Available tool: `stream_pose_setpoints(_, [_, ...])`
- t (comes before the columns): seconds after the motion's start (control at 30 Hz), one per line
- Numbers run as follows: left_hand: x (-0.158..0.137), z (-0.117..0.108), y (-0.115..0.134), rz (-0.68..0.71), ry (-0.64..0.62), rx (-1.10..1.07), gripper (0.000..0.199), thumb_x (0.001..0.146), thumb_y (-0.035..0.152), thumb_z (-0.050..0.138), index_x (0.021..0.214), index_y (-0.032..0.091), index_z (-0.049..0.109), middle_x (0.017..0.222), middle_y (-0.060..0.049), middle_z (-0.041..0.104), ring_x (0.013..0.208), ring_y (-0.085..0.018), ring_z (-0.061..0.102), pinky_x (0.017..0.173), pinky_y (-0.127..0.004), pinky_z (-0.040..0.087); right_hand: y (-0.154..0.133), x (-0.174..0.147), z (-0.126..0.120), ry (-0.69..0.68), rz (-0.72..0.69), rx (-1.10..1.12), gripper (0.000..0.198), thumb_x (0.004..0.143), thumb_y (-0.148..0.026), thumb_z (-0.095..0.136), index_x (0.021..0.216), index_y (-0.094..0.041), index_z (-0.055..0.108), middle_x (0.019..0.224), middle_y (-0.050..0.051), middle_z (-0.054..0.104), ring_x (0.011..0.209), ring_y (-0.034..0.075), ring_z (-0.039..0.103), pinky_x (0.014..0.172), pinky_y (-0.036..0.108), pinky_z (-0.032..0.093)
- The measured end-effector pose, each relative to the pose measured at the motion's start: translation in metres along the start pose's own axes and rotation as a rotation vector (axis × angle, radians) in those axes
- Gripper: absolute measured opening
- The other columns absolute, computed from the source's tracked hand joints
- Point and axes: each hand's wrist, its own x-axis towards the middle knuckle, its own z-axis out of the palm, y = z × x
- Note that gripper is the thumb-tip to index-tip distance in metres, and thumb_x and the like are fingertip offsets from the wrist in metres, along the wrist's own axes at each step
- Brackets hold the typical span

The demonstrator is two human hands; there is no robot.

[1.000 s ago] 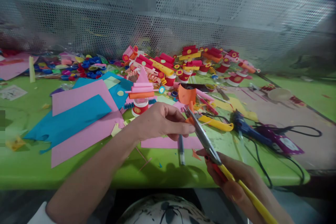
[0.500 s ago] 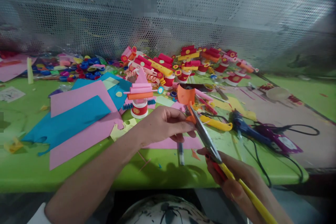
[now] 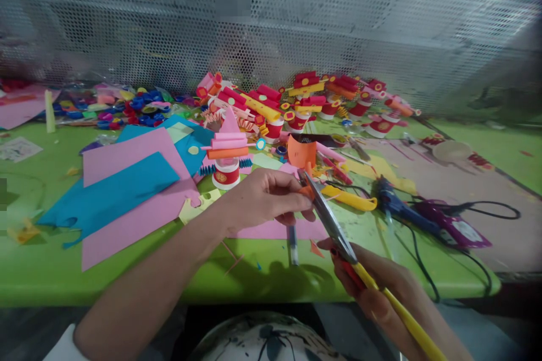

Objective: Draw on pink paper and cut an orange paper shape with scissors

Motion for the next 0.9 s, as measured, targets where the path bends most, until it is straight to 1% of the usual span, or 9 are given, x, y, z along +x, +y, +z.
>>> stream_pose_setpoints(0.07, [0.000,-0.001,-0.001,0.002,-0.005,0.006,0.010,0.084,0.021,0.076,0.078,0.013,0.073,0.079,-0.005,0.078,0.061,-0.007,0.064,0.063,-0.019,0.055,0.000,-0.001,0.000,-0.015,0.048,0.046,0.087,0.068,-0.100,0.049,0.089,-0.018,0.070,0.065,-0.001,0.044,0.059,0.012,0.034,0.049,0.028,0.027])
stream_pose_setpoints(0.13, [0.000,-0.001,-0.002,0.003,-0.006,0.005,0.011,0.083,0.022,0.077,0.078,0.013,0.073,0.079,-0.005,0.078,0.061,-0.007,0.064,0.063,-0.019,0.055,0.002,-0.002,0.000,-0.026,0.079,0.077,0.091,0.067,-0.099,0.051,0.101,-0.018,0.073,0.066,-0.001,0.046,0.060,0.013,0.034,0.050,0.028,0.026])
stream_pose_setpoints(0.2, [0.001,-0.001,-0.003,0.004,-0.007,0.002,0.011,0.083,0.023,0.077,0.078,0.014,0.073,0.079,-0.005,0.078,0.061,-0.007,0.064,0.063,-0.019,0.055,0.004,-0.003,0.001,-0.020,0.074,0.077,0.095,0.069,-0.098,0.051,0.116,-0.018,0.072,0.067,0.000,0.049,0.060,0.013,0.036,0.051,0.028,0.027])
stream_pose_setpoints(0.27, [0.001,-0.001,-0.003,0.008,-0.010,0.005,0.011,0.083,0.023,0.077,0.078,0.014,0.073,0.079,-0.005,0.078,0.061,-0.006,0.064,0.062,-0.018,0.055,0.007,-0.004,0.002,-0.015,0.059,0.068,0.097,0.071,-0.098,0.049,0.122,-0.019,0.071,0.068,0.000,0.050,0.060,0.014,0.036,0.051,0.029,0.027])
stream_pose_setpoints(0.4, [0.001,-0.001,-0.004,0.009,-0.017,0.007,0.012,0.083,0.024,0.078,0.078,0.014,0.073,0.079,-0.005,0.078,0.062,-0.006,0.064,0.063,-0.018,0.055,0.011,-0.004,0.001,-0.016,0.048,0.057,0.097,0.071,-0.099,0.047,0.120,-0.019,0.073,0.067,-0.001,0.047,0.060,0.014,0.034,0.051,0.029,0.025])
stream_pose_setpoints(0.6, [0.001,-0.003,-0.003,0.013,-0.030,0.007,0.012,0.082,0.024,0.079,0.078,0.014,0.073,0.079,-0.005,0.078,0.062,-0.007,0.064,0.063,-0.019,0.055,0.015,-0.004,-0.002,-0.049,-0.005,0.044,0.087,0.078,-0.092,0.050,0.122,-0.019,0.072,0.066,-0.002,0.046,0.056,0.012,0.033,0.048,0.028,0.024])
stream_pose_setpoints(0.67, [0.001,-0.003,-0.003,0.015,-0.032,0.015,0.012,0.082,0.024,0.078,0.078,0.014,0.073,0.079,-0.005,0.078,0.062,-0.007,0.064,0.063,-0.020,0.055,0.015,-0.005,-0.001,-0.023,0.014,0.054,0.088,0.077,-0.093,0.051,0.120,-0.019,0.073,0.066,-0.001,0.046,0.057,0.013,0.033,0.048,0.029,0.024])
stream_pose_setpoints(0.77, [0.001,-0.003,-0.003,0.007,-0.025,0.028,0.012,0.082,0.024,0.078,0.078,0.015,0.073,0.079,-0.005,0.078,0.062,-0.008,0.064,0.063,-0.020,0.054,0.017,-0.006,0.000,-0.001,0.069,0.067,0.095,0.071,-0.097,0.050,0.119,-0.019,0.073,0.067,-0.001,0.045,0.058,0.013,0.032,0.050,0.029,0.024])
stream_pose_setpoints(0.9, [0.000,-0.003,-0.003,0.001,-0.020,0.040,0.013,0.081,0.027,0.078,0.079,0.015,0.073,0.079,-0.005,0.078,0.062,-0.008,0.064,0.063,-0.021,0.053,0.023,-0.008,-0.003,-0.072,0.080,0.082,0.096,0.071,-0.097,0.051,0.121,-0.017,0.070,0.068,-0.001,0.047,0.058,0.012,0.033,0.050,0.028,0.023])
